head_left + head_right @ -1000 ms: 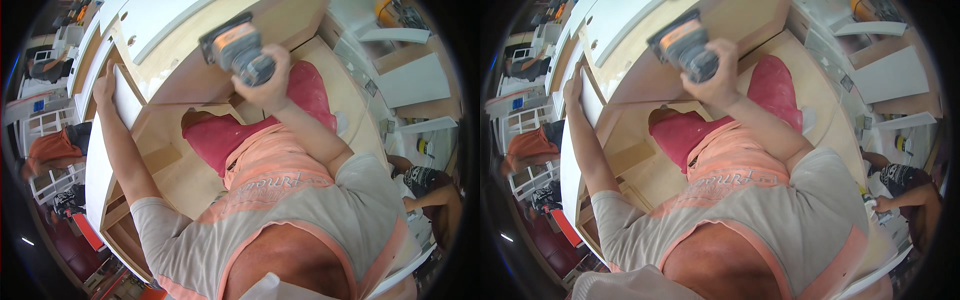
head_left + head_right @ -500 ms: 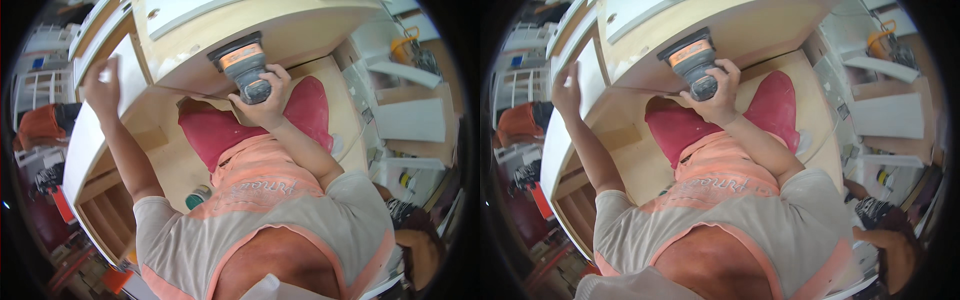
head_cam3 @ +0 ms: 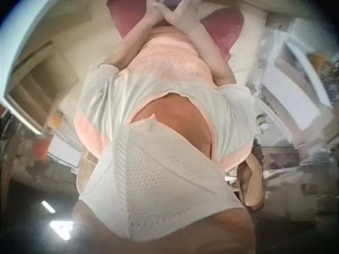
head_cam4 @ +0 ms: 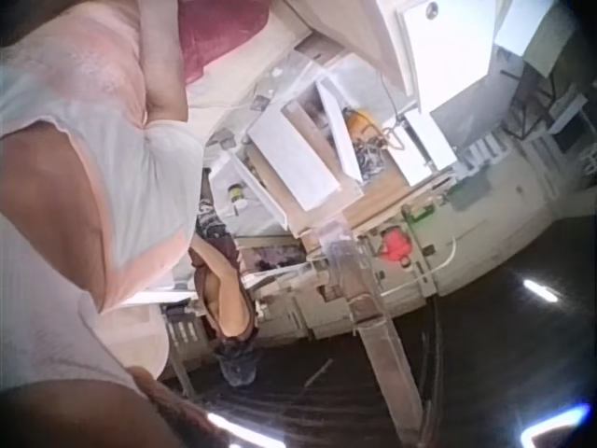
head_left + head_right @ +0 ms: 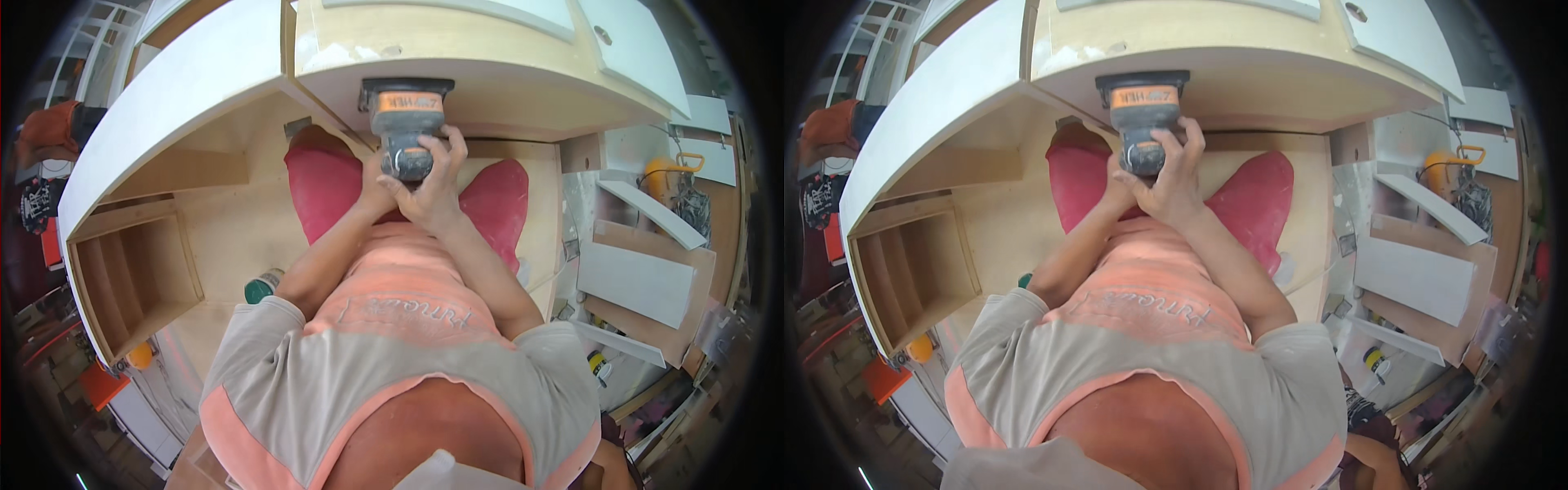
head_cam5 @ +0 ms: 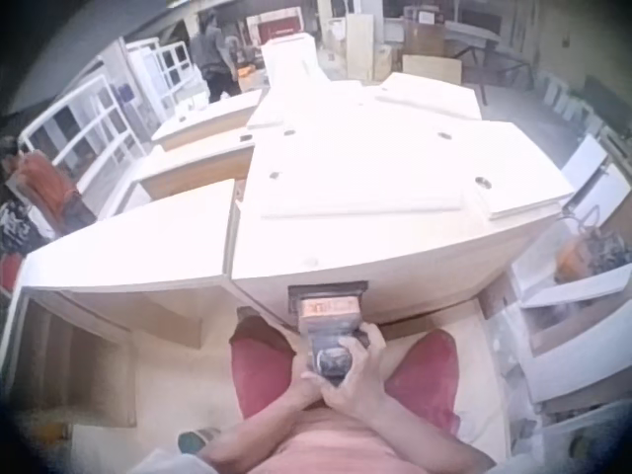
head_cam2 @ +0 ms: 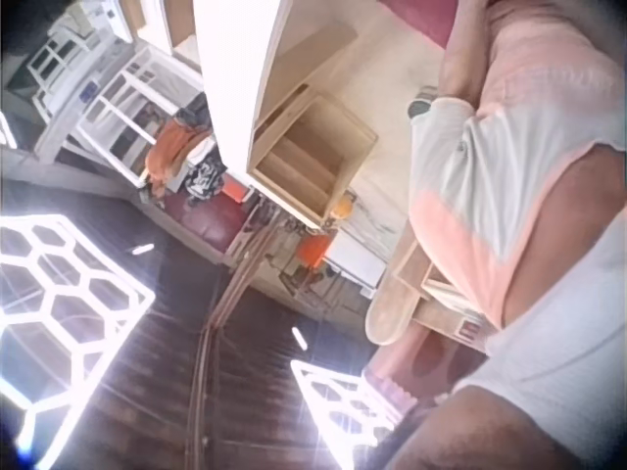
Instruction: Using an electric orbital sander to smooth the surface of a wooden cabinet structure.
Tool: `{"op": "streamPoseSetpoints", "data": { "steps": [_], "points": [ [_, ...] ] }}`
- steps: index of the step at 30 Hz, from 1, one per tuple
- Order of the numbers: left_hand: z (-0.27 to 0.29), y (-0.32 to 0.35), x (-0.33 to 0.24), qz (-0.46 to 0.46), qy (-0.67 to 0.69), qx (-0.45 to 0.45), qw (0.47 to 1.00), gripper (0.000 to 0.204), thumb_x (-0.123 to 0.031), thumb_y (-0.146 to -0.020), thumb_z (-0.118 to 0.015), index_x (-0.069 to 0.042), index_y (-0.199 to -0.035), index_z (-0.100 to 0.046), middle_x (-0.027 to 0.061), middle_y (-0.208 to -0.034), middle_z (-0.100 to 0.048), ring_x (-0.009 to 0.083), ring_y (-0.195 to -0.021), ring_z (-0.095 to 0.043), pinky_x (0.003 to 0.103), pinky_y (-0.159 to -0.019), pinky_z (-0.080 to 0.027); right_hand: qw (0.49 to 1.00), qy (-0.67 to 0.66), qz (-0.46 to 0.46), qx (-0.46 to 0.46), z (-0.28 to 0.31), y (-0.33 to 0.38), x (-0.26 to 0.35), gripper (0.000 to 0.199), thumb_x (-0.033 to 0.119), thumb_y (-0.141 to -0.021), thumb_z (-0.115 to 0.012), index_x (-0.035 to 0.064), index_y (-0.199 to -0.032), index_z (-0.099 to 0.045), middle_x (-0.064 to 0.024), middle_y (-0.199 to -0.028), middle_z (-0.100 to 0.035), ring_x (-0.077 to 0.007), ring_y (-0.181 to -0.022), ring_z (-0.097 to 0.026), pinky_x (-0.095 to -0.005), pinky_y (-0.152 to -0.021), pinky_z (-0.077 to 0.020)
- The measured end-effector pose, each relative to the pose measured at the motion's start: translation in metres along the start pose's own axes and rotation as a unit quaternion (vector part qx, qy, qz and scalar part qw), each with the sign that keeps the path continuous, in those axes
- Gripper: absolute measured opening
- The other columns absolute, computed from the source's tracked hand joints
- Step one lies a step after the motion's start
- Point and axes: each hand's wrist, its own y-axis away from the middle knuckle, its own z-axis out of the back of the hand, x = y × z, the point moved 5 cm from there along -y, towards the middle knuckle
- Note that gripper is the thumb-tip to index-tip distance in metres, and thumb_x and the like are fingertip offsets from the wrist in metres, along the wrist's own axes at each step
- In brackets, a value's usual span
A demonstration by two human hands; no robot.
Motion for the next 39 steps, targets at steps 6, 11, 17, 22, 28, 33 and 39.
{"op": "streamPoseSetpoints", "data": {
  "steps": [6,11,17,22,28,33,39],
  "points": [
    [-0.002,-0.004,-0.029,-0.092,-0.047,0.025,0.994,0.035,-0.015,-0.070,-0.075,-0.006,-0.101,-0.062,0.0064,-0.094,-0.066,0.0173,-0.083,-0.063,0.031,-0.075,-0.051,0.956,-0.201,-0.211,0.035,-0.004,0.015,-0.025,0.102,0.034,-0.052,-0.089,-0.0023,-0.125,-0.028,-0.0227,-0.121,-0.039,-0.0297,-0.107,-0.050,-0.0386,-0.085,-0.0476],
    [-0.017,-0.004,-0.007,-0.063,-0.055,0.014,0.996,0.032,-0.017,-0.069,-0.076,-0.006,-0.096,-0.064,0.0063,-0.090,-0.067,0.0179,-0.080,-0.064,0.030,-0.073,-0.051,0.937,-0.226,-0.266,0.023,-0.009,0.026,-0.039,0.105,0.028,-0.052,-0.089,-0.0013,-0.130,-0.025,-0.0206,-0.116,-0.048,-0.0286,-0.104,-0.055,-0.0394,-0.086,-0.0474],
    [-0.057,-0.019,-0.019,-0.083,-0.030,0.090,0.992,0.034,-0.022,-0.067,-0.073,-0.009,-0.098,-0.065,0.0111,-0.092,-0.066,0.0270,-0.082,-0.065,0.035,-0.073,-0.051,0.972,-0.127,-0.175,-0.088,0.042,-0.001,-0.028,0.109,0.021,-0.051,-0.087,0.0006,-0.136,-0.022,-0.0190,-0.116,-0.048,-0.0272,-0.103,-0.055,-0.0394,-0.086,-0.0470],
    [-0.068,-0.020,-0.037,-0.112,-0.050,0.104,0.987,0.035,-0.022,-0.066,-0.072,-0.009,-0.098,-0.065,0.0121,-0.092,-0.066,0.0293,-0.082,-0.064,0.036,-0.074,-0.051,0.955,-0.159,-0.239,-0.068,0.057,-0.001,-0.032,0.107,0.018,-0.052,-0.087,-0.0008,-0.135,-0.023,-0.0185,-0.126,-0.039,-0.0278,-0.116,-0.046,-0.0389,-0.094,-0.0426],
    [-0.081,-0.021,-0.015,-0.112,-0.039,0.106,0.987,0.031,-0.013,-0.067,-0.071,-0.006,-0.097,-0.064,0.0122,-0.092,-0.066,0.0268,-0.082,-0.065,0.034,-0.075,-0.050,0.947,-0.151,-0.278,-0.056,0.059,0.008,-0.050,0.104,0.016,-0.052,-0.085,0.0011,-0.134,-0.024,-0.0165,-0.123,-0.043,-0.0249,-0.111,-0.050,-0.0366,-0.092,-0.0444],
    [-0.096,-0.024,-0.024,-0.046,0.090,0.110,0.989,0.032,-0.010,-0.068,-0.070,-0.003,-0.099,-0.063,0.0099,-0.091,-0.066,0.0208,-0.081,-0.063,0.031,-0.075,-0.049,0.952,-0.147,-0.262,-0.050,0.081,-0.008,-0.044,0.102,0.016,-0.052,-0.084,0.0023,-0.134,-0.025,-0.0148,-0.122,-0.045,-0.0229,-0.108,-0.052,-0.0362,-0.090,-0.0457],
    [-0.096,-0.027,-0.054,-0.094,0.053,0.113,0.988,0.030,-0.008,-0.069,-0.068,-0.004,-0.098,-0.063,0.0097,-0.093,-0.066,0.0196,-0.082,-0.063,0.031,-0.076,-0.049,0.953,-0.162,-0.248,-0.066,0.089,-0.017,-0.037,0.100,0.015,-0.051,-0.085,0.0024,-0.133,-0.027,-0.0139,-0.118,-0.048,-0.0218,-0.105,-0.053,-0.0356,-0.089,-0.0461]
  ]
}}
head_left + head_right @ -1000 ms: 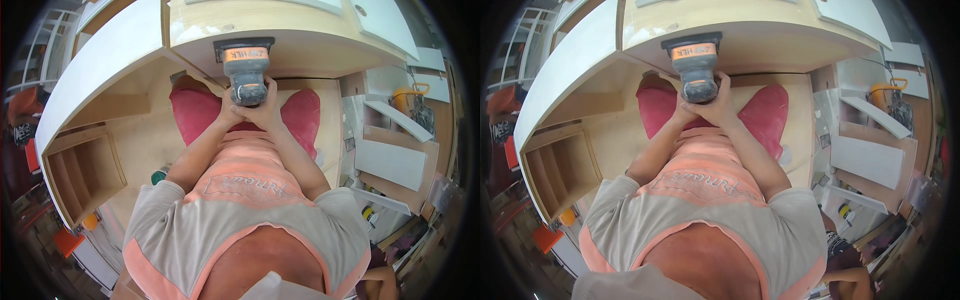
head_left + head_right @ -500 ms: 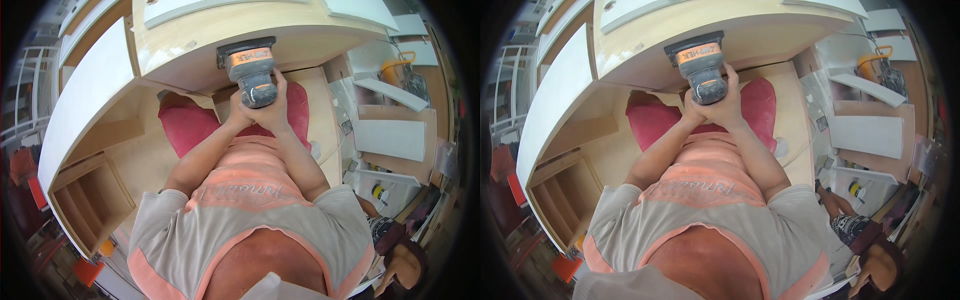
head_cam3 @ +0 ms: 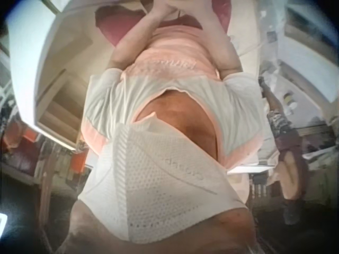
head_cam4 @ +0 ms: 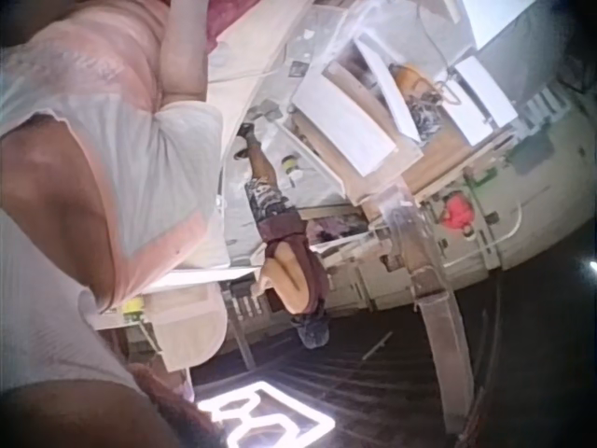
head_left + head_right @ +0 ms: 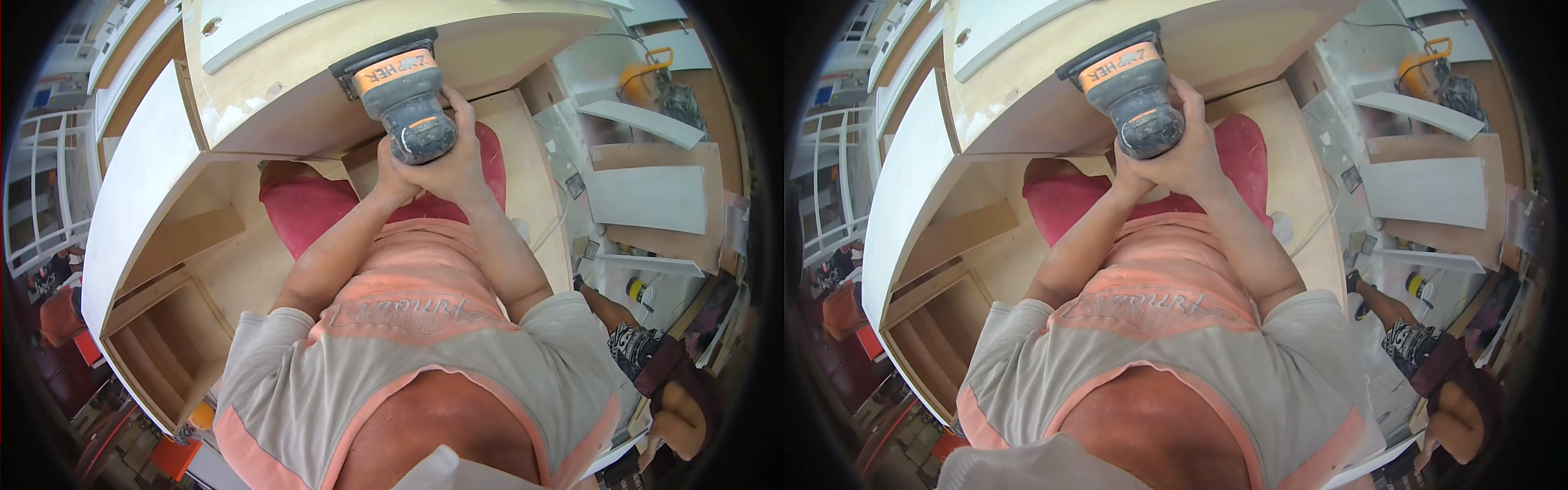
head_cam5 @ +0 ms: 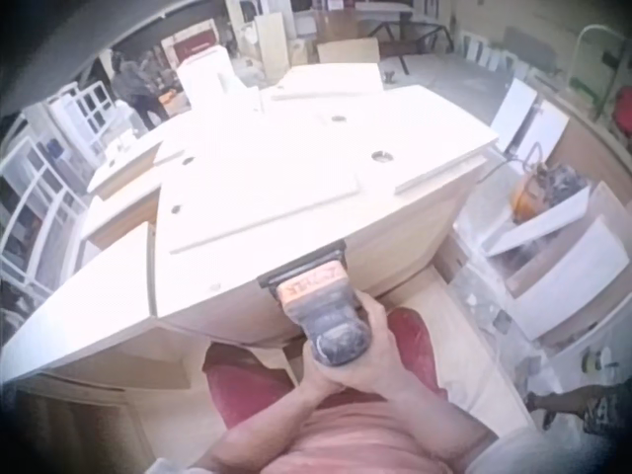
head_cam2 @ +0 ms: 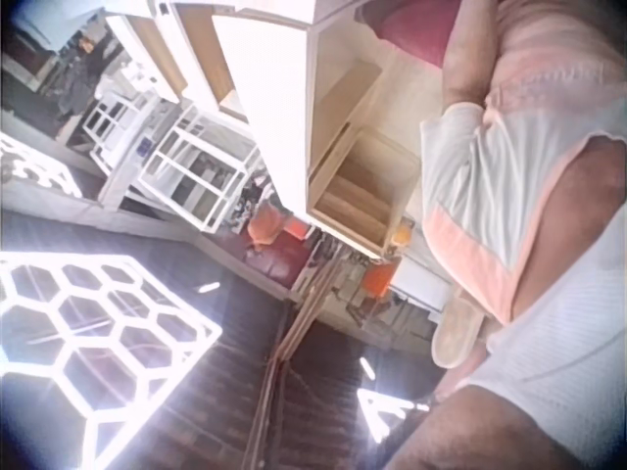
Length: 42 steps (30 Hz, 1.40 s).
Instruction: Using an electric orbital sander to smooth the surface of a wooden cabinet structure.
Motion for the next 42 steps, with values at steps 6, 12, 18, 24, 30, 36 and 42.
{"op": "streamPoseSetpoints", "data": {
  "steps": [6,12,18,24,30,36,42],
  "points": [
    [-0.024,-0.025,-0.007,-0.042,-0.177,0.102,0.978,0.028,-0.019,-0.069,-0.065,-0.008,-0.094,-0.065,0.0165,-0.089,-0.066,0.0343,-0.081,-0.064,0.036,-0.071,-0.051,0.996,-0.077,-0.016,-0.043,0.025,-0.001,-0.038,0.101,0.014,-0.053,-0.085,0.0009,-0.133,-0.024,-0.0157,-0.120,-0.047,-0.0223,-0.108,-0.054,-0.0358,-0.089,-0.0473],
    [-0.020,-0.032,-0.021,-0.013,-0.232,0.144,0.962,0.030,-0.018,-0.071,-0.066,-0.008,-0.099,-0.064,0.0158,-0.093,-0.066,0.0322,-0.085,-0.064,0.035,-0.075,-0.050,0.990,-0.131,-0.019,-0.040,0.025,-0.005,-0.015,0.100,0.013,-0.053,-0.084,-0.0019,-0.132,-0.024,-0.0152,-0.118,-0.048,-0.0214,-0.107,-0.053,-0.0358,-0.089,-0.0463],
    [0.027,0.005,-0.006,0.013,-0.124,0.091,0.988,0.033,-0.017,-0.072,-0.067,-0.006,-0.103,-0.064,0.0112,-0.098,-0.067,0.0262,-0.089,-0.065,0.033,-0.079,-0.050,0.995,-0.091,-0.021,-0.027,-0.028,0.017,-0.023,0.102,0.016,-0.053,-0.084,-0.0001,-0.133,-0.023,-0.0160,-0.121,-0.042,-0.0226,-0.113,-0.047,-0.0382,-0.094,-0.0420],
    [0.018,-0.001,0.002,0.050,-0.187,0.098,0.976,0.034,-0.012,-0.070,-0.069,-0.006,-0.103,-0.064,0.0121,-0.099,-0.066,0.0275,-0.092,-0.064,0.033,-0.081,-0.049,0.995,-0.065,0.013,-0.075,-0.014,0.015,-0.035,0.098,0.014,-0.055,-0.083,0.0004,-0.132,-0.024,-0.0165,-0.120,-0.043,-0.0229,-0.113,-0.047,-0.0382,-0.092,-0.0429],
    [0.039,-0.019,-0.081,-0.209,-0.374,0.038,0.903,0.029,-0.003,-0.069,-0.070,-0.004,-0.097,-0.064,0.0125,-0.096,-0.063,0.0279,-0.091,-0.060,0.036,-0.078,-0.048,0.973,-0.188,-0.027,-0.133,0.037,-0.009,-0.044,0.088,0.010,-0.056,-0.081,-0.0007,-0.127,-0.030,-0.0133,-0.111,-0.049,-0.0193,-0.098,-0.055,-0.0325,-0.081,-0.0486],
    [0.093,-0.049,-0.136,-0.334,-0.562,-0.025,0.756,0.036,-0.007,-0.063,-0.078,-0.010,-0.096,-0.064,0.0063,-0.100,-0.061,0.0258,-0.098,-0.056,0.038,-0.084,-0.042,0.892,-0.402,-0.039,-0.204,0.079,-0.032,-0.026,0.036,-0.002,-0.067,-0.069,-0.0044,-0.097,-0.051,-0.0116,-0.081,-0.060,-0.0204,-0.063,-0.064,-0.0344,-0.060,-0.0586],
    [0.089,-0.082,-0.149,-0.335,-0.624,0.065,0.703,0.044,-0.017,-0.059,-0.083,-0.011,-0.098,-0.063,0.0056,-0.103,-0.060,0.0261,-0.101,-0.054,0.039,-0.086,-0.041,0.932,-0.301,-0.050,-0.197,0.060,-0.018,-0.020,0.045,0.003,-0.062,-0.075,-0.0026,-0.100,-0.051,-0.0108,-0.087,-0.059,-0.0165,-0.070,-0.061,-0.0296,-0.063,-0.0538]
  ]
}}
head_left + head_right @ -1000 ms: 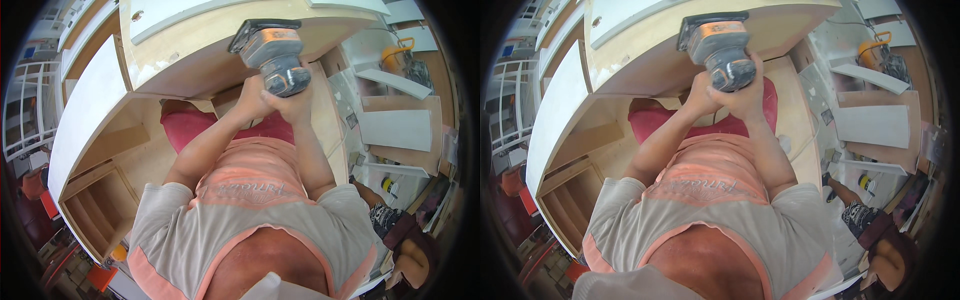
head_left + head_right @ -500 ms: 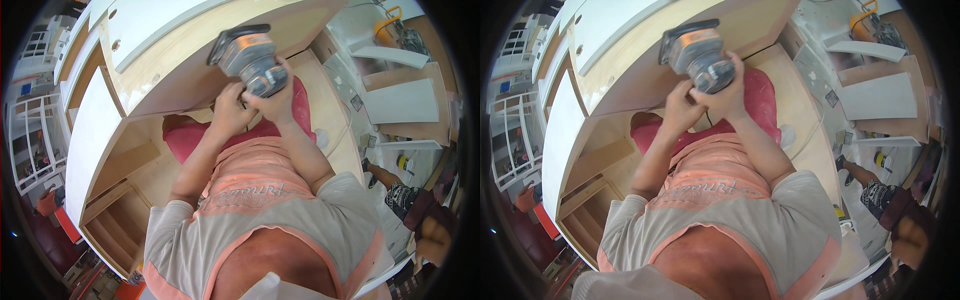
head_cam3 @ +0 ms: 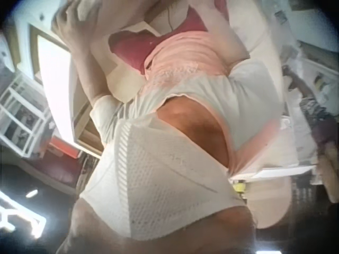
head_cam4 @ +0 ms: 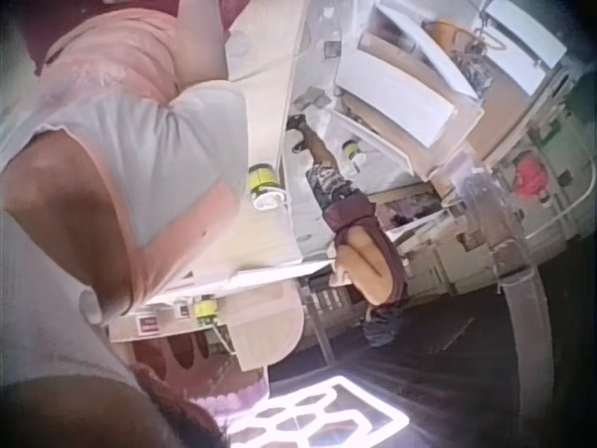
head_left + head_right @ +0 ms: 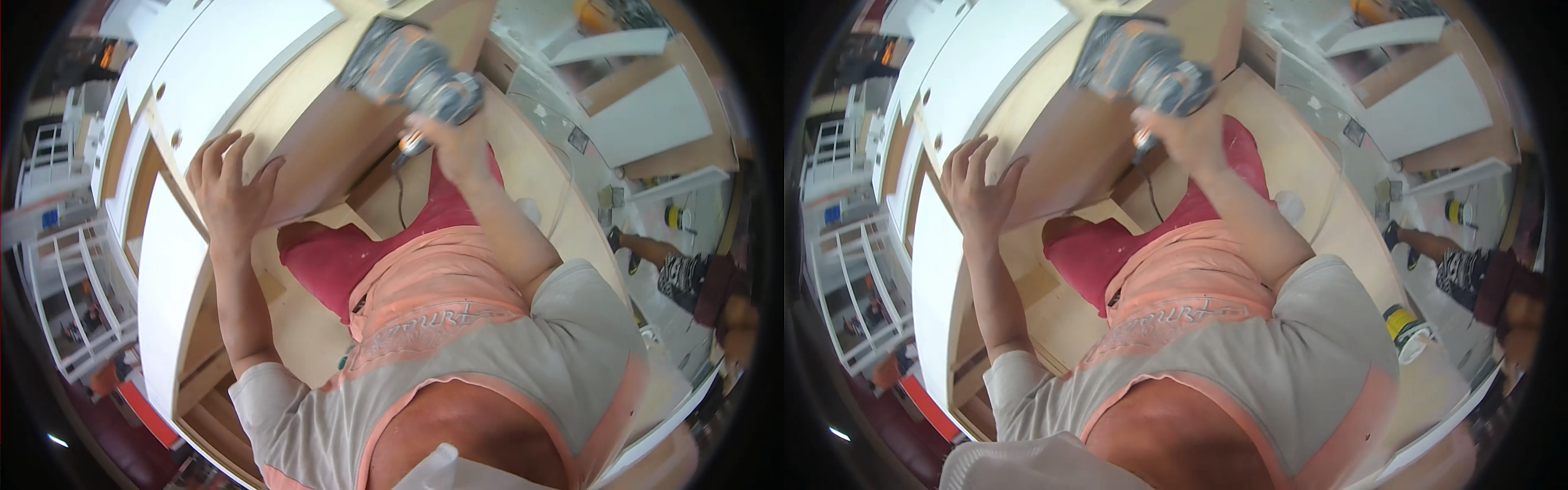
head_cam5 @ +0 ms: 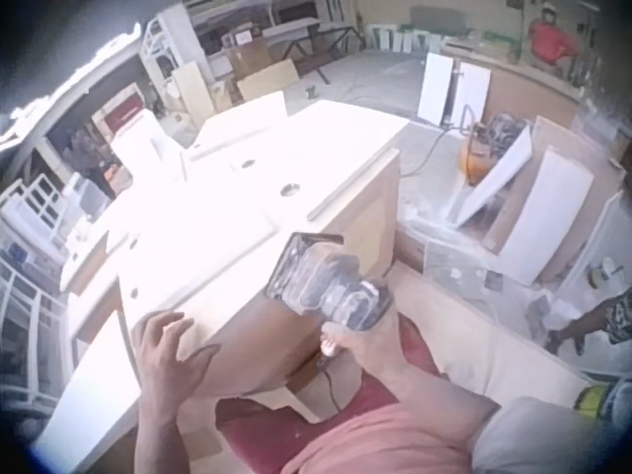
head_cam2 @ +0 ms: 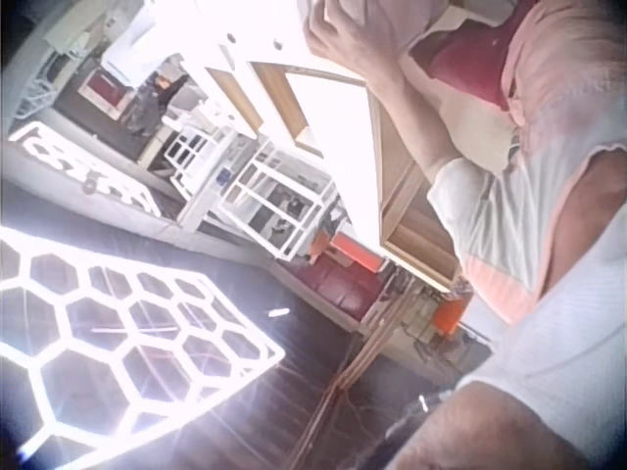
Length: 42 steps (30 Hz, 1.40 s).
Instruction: Using an electric orbital sander to smooth the surface of a wooden cabinet structure.
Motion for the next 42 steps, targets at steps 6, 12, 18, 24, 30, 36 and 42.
{"op": "streamPoseSetpoints", "data": {
  "steps": [6,12,18,24,30,36,42],
  "points": [
    [-0.009,-0.007,0.009,-0.031,-0.012,0.034,0.999,0.049,-0.027,-0.067,-0.080,-0.006,-0.106,-0.059,0.0113,-0.106,-0.059,0.0281,-0.102,-0.055,0.041,-0.089,-0.040,0.977,0.188,0.080,-0.054,-0.010,0.028,-0.036,0.089,0.014,-0.058,-0.082,-0.0010,-0.124,-0.025,-0.0140,-0.112,-0.047,-0.0203,-0.100,-0.054,-0.0343,-0.085,-0.0471],
    [-0.016,-0.004,0.013,-0.049,-0.011,0.021,0.999,0.055,-0.030,-0.069,-0.079,-0.006,-0.113,-0.056,0.0128,-0.112,-0.055,0.0288,-0.105,-0.051,0.042,-0.092,-0.036,0.980,0.129,0.099,-0.116,0.014,-0.013,-0.015,0.085,0.013,-0.059,-0.082,-0.0017,-0.122,-0.027,-0.0140,-0.108,-0.049,-0.0207,-0.099,-0.054,-0.0345,-0.085,-0.0468],
    [-0.021,-0.011,0.015,-0.049,0.023,0.039,0.998,0.057,-0.031,-0.071,-0.077,-0.004,-0.116,-0.054,0.0129,-0.113,-0.055,0.0291,-0.105,-0.050,0.042,-0.093,-0.034,0.974,0.016,0.039,-0.222,0.060,-0.074,0.018,0.083,0.010,-0.058,-0.082,-0.0031,-0.121,-0.030,-0.0141,-0.104,-0.052,-0.0207,-0.096,-0.055,-0.0335,-0.082,-0.0481],
    [-0.020,-0.015,0.015,-0.045,0.005,0.049,0.998,0.058,-0.032,-0.073,-0.075,-0.005,-0.118,-0.052,0.0159,-0.118,-0.052,0.0317,-0.113,-0.047,0.045,-0.096,-0.032,0.946,0.145,0.121,-0.264,0.069,-0.084,0.036,0.087,0.016,-0.055,-0.084,-0.0043,-0.122,-0.032,-0.0137,-0.102,-0.053,-0.0244,-0.097,-0.054,-0.0372,-0.083,-0.0473],
    [-0.016,-0.004,0.024,-0.034,-0.025,0.072,0.997,0.061,-0.035,-0.076,-0.071,-0.005,-0.123,-0.049,0.0211,-0.130,-0.040,0.0384,-0.125,-0.035,0.053,-0.102,-0.025,0.897,0.275,0.313,-0.150,0.004,-0.021,0.019,0.088,0.017,-0.056,-0.084,0.0009,-0.126,-0.033,-0.0169,-0.114,-0.043,-0.0295,-0.099,-0.051,-0.0379,-0.085,-0.0443],
    [-0.021,-0.002,0.026,-0.018,-0.009,0.114,0.993,0.062,-0.035,-0.079,-0.067,-0.001,-0.126,-0.045,0.0254,-0.131,-0.035,0.0410,-0.126,-0.031,0.054,-0.102,-0.024,0.914,0.234,0.290,-0.158,0.026,-0.039,0.026,0.089,0.015,-0.056,-0.084,0.0011,-0.128,-0.033,-0.0167,-0.114,-0.044,-0.0276,-0.100,-0.051,-0.0374,-0.086,-0.0436],
    [-0.018,-0.008,0.025,-0.012,0.009,0.129,0.992,0.061,-0.033,-0.080,-0.066,0.001,-0.125,-0.044,0.0263,-0.131,-0.035,0.0410,-0.125,-0.032,0.052,-0.102,-0.027,0.942,0.111,0.161,-0.271,0.087,-0.098,0.034,0.090,0.015,-0.055,-0.086,-0.0008,-0.126,-0.033,-0.0133,-0.108,-0.049,-0.0216,-0.100,-0.051,-0.0352,-0.085,-0.0455]
  ]
}}
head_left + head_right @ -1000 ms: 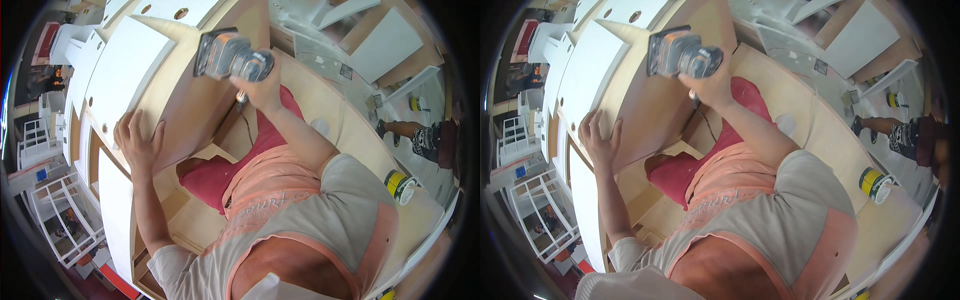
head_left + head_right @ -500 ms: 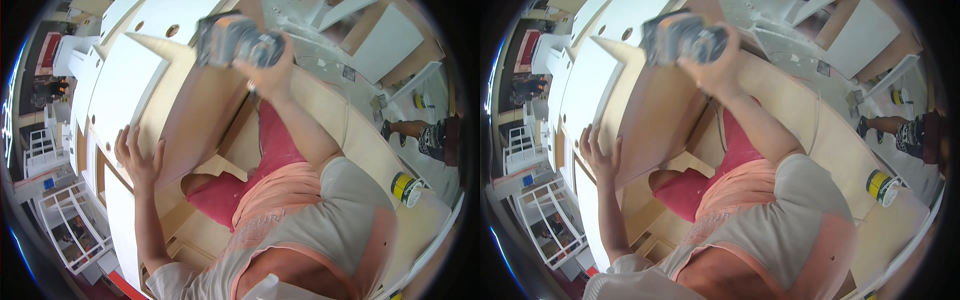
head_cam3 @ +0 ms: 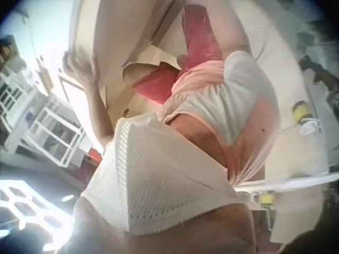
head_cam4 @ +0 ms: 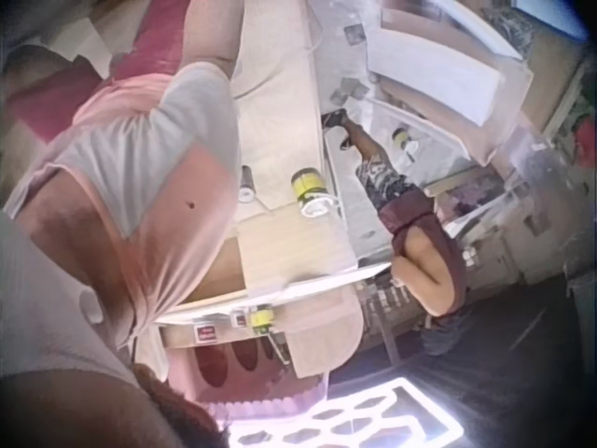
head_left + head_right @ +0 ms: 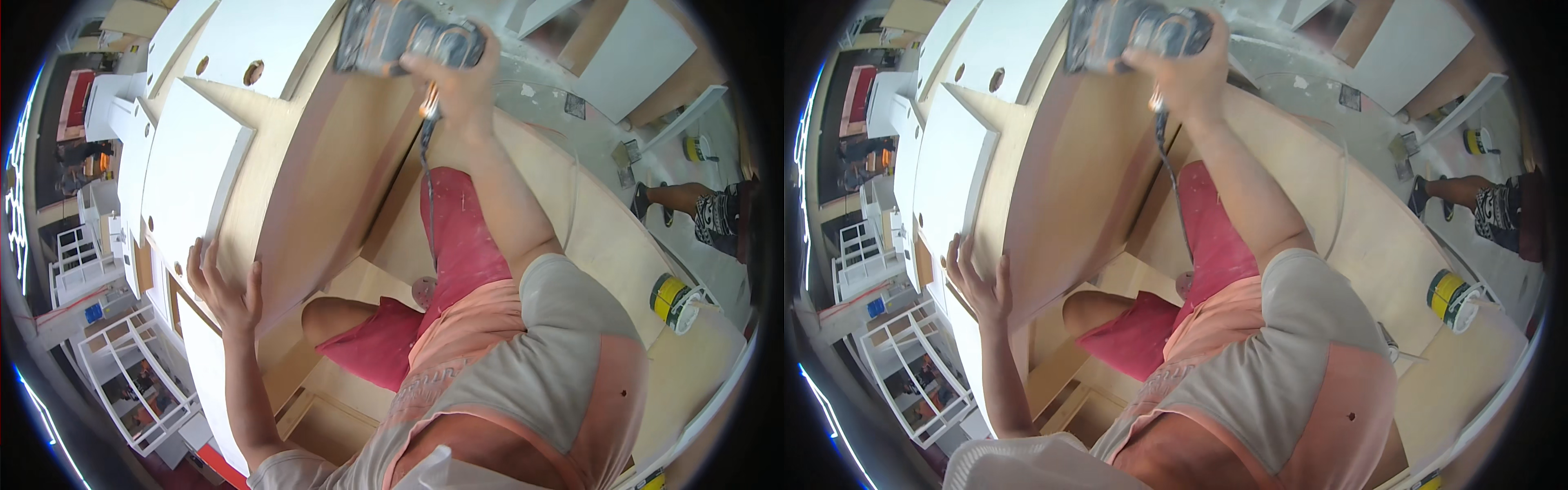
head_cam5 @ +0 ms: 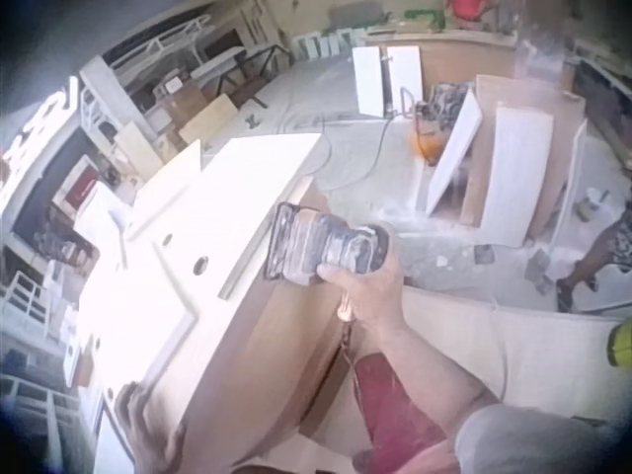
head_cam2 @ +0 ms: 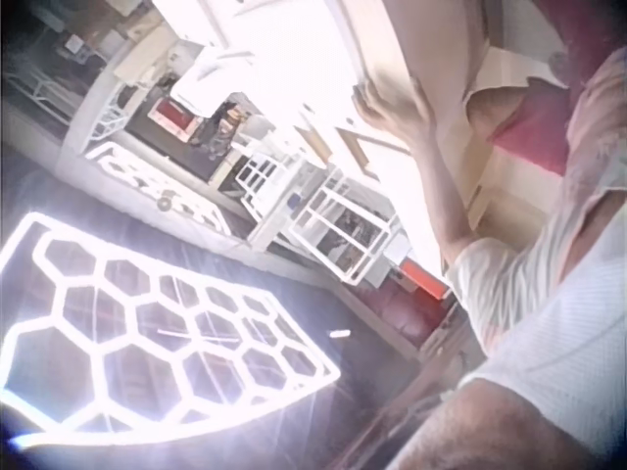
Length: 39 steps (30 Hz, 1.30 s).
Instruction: Using an electric orbital sander to smooth the surface of a wooden cabinet structure.
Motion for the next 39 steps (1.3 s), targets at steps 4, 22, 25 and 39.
{"op": "streamPoseSetpoints", "data": {
  "steps": [4,22,25,39],
  "points": [
    [-0.002,-0.003,-0.001,-0.003,-0.005,0.014,1.000,0.062,-0.035,-0.080,-0.066,0.000,-0.126,-0.044,0.0269,-0.132,-0.035,0.0413,-0.124,-0.033,0.051,-0.101,-0.028,0.984,-0.162,-0.070,-0.011,-0.006,-0.019,0.011,0.078,0.004,-0.060,-0.078,0.0005,-0.124,-0.034,-0.0139,-0.107,-0.050,-0.0240,-0.100,-0.053,-0.0360,-0.086,-0.0472],
    [-0.003,0.000,-0.002,0.013,-0.021,0.043,0.999,0.065,-0.040,-0.081,-0.063,-0.001,-0.129,-0.041,0.0264,-0.135,-0.033,0.0405,-0.126,-0.031,0.050,-0.102,-0.027,0.938,0.039,0.314,0.140,-0.026,0.112,0.047,0.078,0.003,-0.057,-0.078,0.0004,-0.123,-0.037,-0.0181,-0.111,-0.044,-0.0294,-0.095,-0.050,-0.0369,-0.081,-0.0442],
    [-0.002,-0.002,0.001,0.010,-0.029,0.043,0.999,0.064,-0.038,-0.081,-0.063,-0.001,-0.129,-0.042,0.0267,-0.134,-0.033,0.0405,-0.126,-0.031,0.050,-0.102,-0.027,0.960,0.059,0.252,0.110,-0.022,0.094,0.039,0.083,0.008,-0.057,-0.082,0.0004,-0.126,-0.036,-0.0171,-0.116,-0.043,-0.0270,-0.102,-0.050,-0.0372,-0.086,-0.0438],
    [-0.017,-0.009,0.014,0.002,0.023,0.103,0.994,0.064,-0.037,-0.088,-0.055,0.002,-0.134,-0.035,0.0268,-0.140,-0.021,0.0401,-0.131,-0.023,0.051,-0.107,-0.019,0.998,-0.051,0.047,0.000,0.003,-0.035,0.044,0.067,0.012,-0.064,-0.075,-0.0026,-0.120,-0.041,-0.0150,-0.105,-0.055,-0.0213,-0.095,-0.057,-0.0334,-0.083,-0.0473]
  ]
}}
